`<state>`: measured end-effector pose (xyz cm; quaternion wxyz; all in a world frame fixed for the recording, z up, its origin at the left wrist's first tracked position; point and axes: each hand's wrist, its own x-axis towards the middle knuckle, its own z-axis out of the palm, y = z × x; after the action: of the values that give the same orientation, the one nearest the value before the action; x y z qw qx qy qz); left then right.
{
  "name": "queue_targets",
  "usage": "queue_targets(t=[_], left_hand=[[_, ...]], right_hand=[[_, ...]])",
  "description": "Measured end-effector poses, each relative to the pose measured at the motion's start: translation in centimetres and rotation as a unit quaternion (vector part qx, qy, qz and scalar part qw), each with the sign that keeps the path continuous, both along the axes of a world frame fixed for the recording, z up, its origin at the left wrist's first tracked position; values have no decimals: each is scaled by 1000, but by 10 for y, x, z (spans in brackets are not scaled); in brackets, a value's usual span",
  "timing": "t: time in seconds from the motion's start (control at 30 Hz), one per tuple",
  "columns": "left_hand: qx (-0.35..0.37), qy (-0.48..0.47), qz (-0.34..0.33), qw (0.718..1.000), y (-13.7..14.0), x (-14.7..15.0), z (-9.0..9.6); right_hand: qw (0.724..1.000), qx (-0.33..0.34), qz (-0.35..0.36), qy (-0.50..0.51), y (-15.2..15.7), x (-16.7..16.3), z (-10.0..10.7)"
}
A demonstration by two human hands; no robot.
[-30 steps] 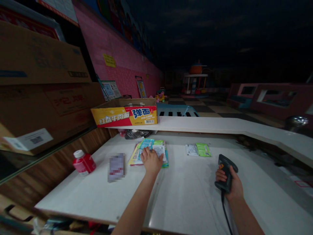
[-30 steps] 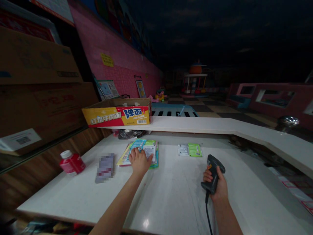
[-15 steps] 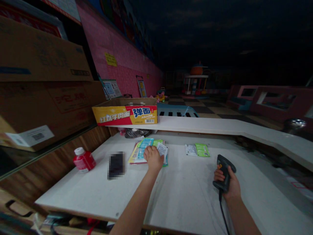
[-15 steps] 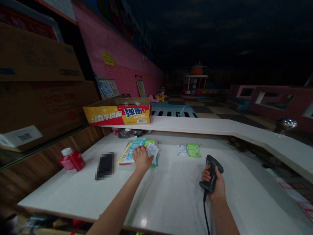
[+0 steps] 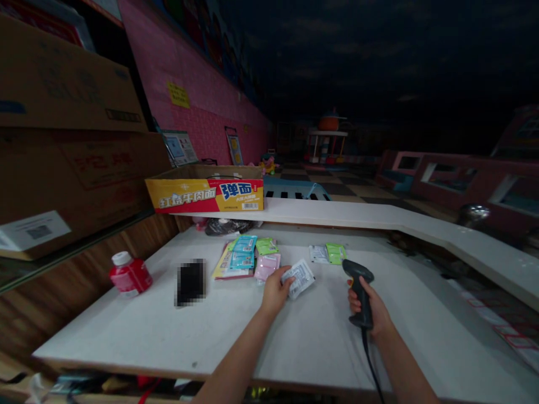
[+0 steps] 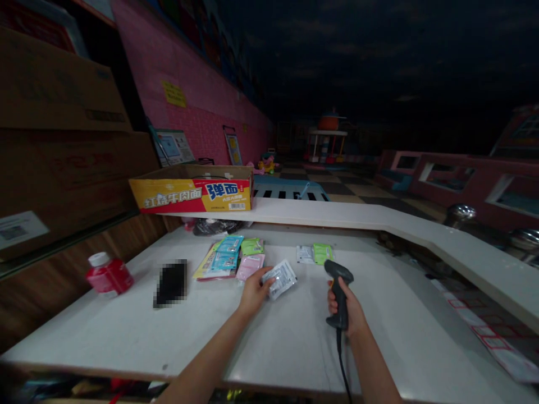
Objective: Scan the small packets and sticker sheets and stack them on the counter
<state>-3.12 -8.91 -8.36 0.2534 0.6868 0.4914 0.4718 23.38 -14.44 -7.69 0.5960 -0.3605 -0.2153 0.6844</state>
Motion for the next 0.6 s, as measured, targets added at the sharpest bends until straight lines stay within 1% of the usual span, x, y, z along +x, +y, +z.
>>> queue_targets(t=[0.03, 0.1, 0.17, 0.23, 0.3, 0.37, 0.5, 0.6], left_hand=[[10, 5, 3, 1000, -2, 0, -2], [31, 16, 9, 999, -4, 0, -4], [49, 25, 13, 998, -5, -1, -6], [60, 30, 18, 998, -4, -1, -7], [68, 30, 22, 997, -2, -2, -10], [73, 27, 27, 997, 0, -2, -12], [76, 17, 31, 996, 1, -1, -17], [87, 15, 37, 995, 2, -1, -19]], right_hand=[[998, -6, 26, -54, -4, -5, 5], [983, -5, 80, -164, -16, -16, 14], [957, 11, 140, -254, -31, -23, 23], [930, 25, 188, -314, -46, -28, 30], [912, 31, 211, -350, -57, -29, 35], [904, 34, 213, -369, -64, -28, 37], [900, 34, 204, -383, -69, -27, 39], [906, 28, 197, -374, -68, -28, 39]])
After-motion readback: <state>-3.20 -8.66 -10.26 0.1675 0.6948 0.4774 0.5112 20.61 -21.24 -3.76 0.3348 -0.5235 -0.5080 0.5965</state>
